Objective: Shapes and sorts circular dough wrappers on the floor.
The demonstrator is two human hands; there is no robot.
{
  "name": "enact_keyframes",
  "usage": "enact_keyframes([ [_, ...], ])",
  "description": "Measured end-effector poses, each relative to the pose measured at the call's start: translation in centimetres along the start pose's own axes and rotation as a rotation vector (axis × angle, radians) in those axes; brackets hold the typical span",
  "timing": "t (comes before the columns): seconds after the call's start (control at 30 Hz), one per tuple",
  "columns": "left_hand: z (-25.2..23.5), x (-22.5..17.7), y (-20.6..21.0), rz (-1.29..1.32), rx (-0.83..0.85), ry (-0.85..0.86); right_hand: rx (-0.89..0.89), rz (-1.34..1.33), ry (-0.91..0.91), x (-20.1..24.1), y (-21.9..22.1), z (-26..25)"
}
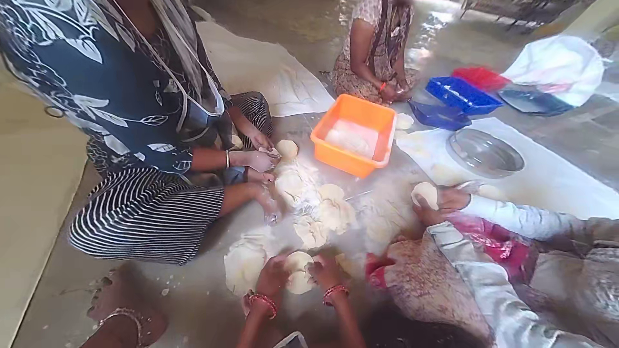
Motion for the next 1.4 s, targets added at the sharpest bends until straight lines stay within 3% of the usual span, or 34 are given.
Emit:
enact_keyframes([
  [0.27, 0.1, 0.5, -0.2, -0.204, -0.046, -0.03, 0.01, 0.232, 0.091, -1.1, -1.1, -0.1],
  [0.53, -0.1, 0.2, 0.0, -0.446, -0.05, -0.022, -0.034, 0.337, 0.038, -0.2, -1.4, -0.2],
  [0.67, -0.2, 0.2, 0.1, -0.462, -0.064, -0.016, -0.101, 0.329, -0.048, 0.1, -1.4, -0.6],
  [0.87, -0.3, 0.2, 0.0, -0.439, -0.094, 0.013, -0.195, 0.482, -0.004, 1.8, -1.6, 1.4],
  [1.07, -0.8, 0.8, -0.3, -0.402, -0.099, 0.003, 0.057, 0.562, -0.131, 1.4, 3.8, 4.2],
  [1.2, -0.3, 0.2, -0.3, -0.363, -0.106, -0.022, -0.027, 0.635, -0.15, -0.2, 4.6, 4.5],
  [1.4, -0.3, 0.3, -0.6, -0.318, -0.136, -0.016, -0.016, 0.637, -0.15, 0.1, 4.5, 4.2],
])
Point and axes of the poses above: each hand's wrist, its own z-axis away from the middle knuckle, its own y-axis out of the palm, x = y × z, the point moved 8 cm from there along -z, towards the middle knuckle, and after that the axes turned 5 degrees about -z, right-handed, at the moved point
